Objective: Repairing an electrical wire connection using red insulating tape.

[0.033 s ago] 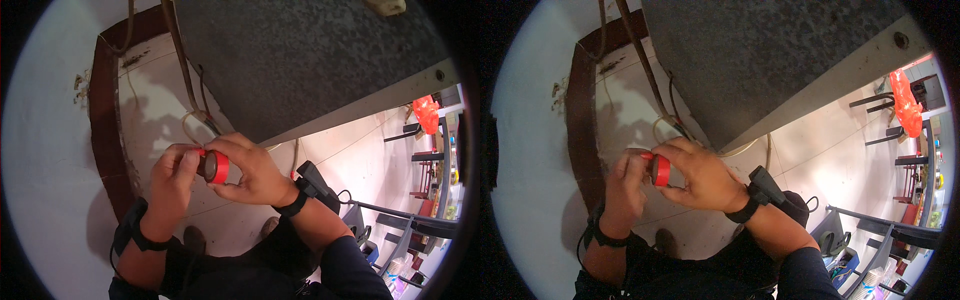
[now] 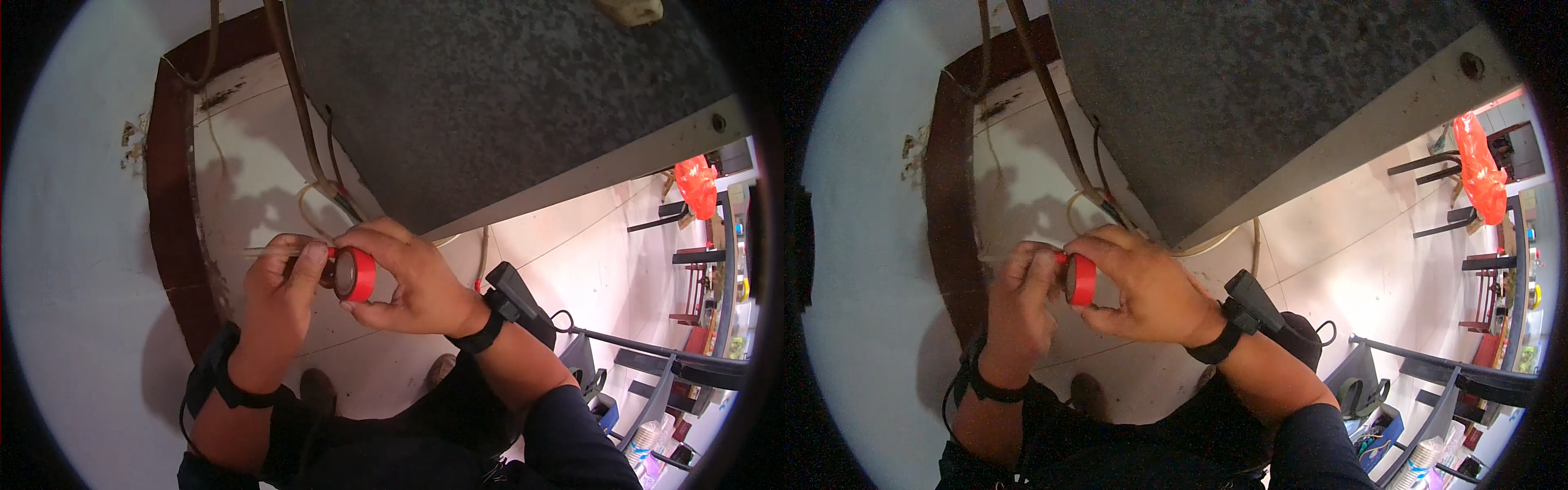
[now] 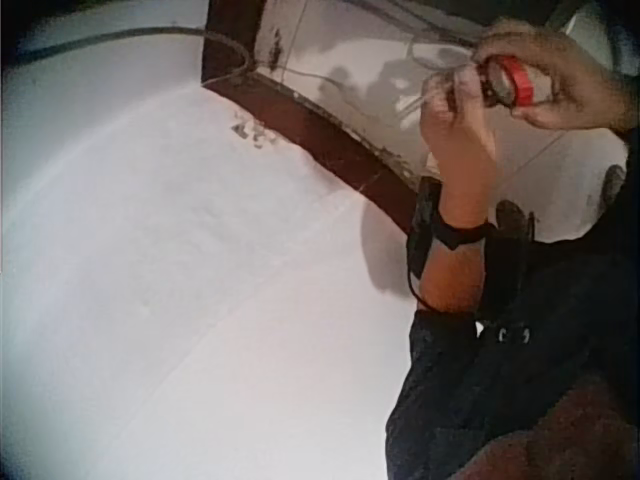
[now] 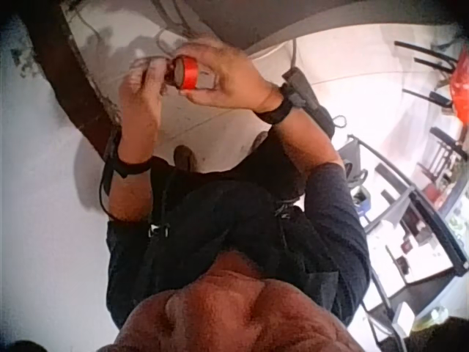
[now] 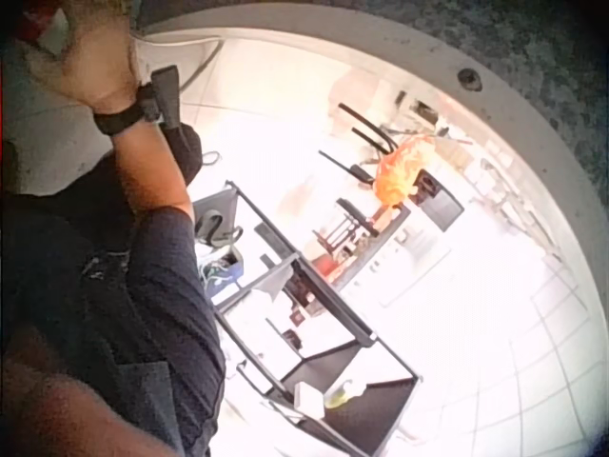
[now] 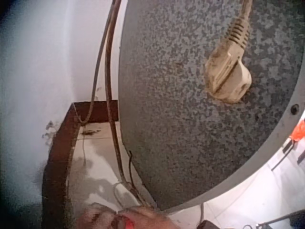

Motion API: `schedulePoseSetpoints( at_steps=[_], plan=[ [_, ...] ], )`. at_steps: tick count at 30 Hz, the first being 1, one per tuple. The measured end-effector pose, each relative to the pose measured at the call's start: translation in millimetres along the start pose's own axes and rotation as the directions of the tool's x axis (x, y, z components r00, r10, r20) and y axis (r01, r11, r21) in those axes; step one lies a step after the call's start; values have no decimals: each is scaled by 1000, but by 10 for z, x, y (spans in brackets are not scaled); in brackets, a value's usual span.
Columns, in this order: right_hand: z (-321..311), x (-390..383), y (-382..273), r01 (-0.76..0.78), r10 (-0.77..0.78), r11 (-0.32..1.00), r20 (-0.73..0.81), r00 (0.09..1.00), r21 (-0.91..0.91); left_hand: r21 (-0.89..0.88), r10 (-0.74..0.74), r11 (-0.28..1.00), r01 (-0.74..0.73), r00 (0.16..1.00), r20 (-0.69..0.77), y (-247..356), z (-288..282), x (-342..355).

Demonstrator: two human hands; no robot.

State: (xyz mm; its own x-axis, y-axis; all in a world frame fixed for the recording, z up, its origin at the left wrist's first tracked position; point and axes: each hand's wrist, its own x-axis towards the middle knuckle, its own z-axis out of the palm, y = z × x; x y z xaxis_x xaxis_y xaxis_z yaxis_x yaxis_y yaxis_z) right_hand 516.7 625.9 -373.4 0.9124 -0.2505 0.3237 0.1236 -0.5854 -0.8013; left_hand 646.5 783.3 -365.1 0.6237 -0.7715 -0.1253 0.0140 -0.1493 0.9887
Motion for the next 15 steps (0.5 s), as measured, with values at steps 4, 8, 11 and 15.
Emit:
schedulePoseSetpoints(
  at_steps=[4, 8, 11, 15],
  plan=[
    [-10, -35, 88, -65, 56, 980, 56, 997, 190, -135, -80, 987, 84, 996, 33, -1, -11, 8],
    [-29, -64, 82, -277, 256, 808, 113, 960, 521, -142, -75, 986, 85, 995, 71, 1, -25, -16],
    [-134, -6, 29, -465, 384, 642, 268, 883, 610, -78, -112, 990, 120, 989, 100, 19, -59, -16],
    [-86, -12, 107, -393, 306, 659, 249, 919, 641, -85, -71, 993, 78, 994, 83, 118, -47, -52]
  ],
)
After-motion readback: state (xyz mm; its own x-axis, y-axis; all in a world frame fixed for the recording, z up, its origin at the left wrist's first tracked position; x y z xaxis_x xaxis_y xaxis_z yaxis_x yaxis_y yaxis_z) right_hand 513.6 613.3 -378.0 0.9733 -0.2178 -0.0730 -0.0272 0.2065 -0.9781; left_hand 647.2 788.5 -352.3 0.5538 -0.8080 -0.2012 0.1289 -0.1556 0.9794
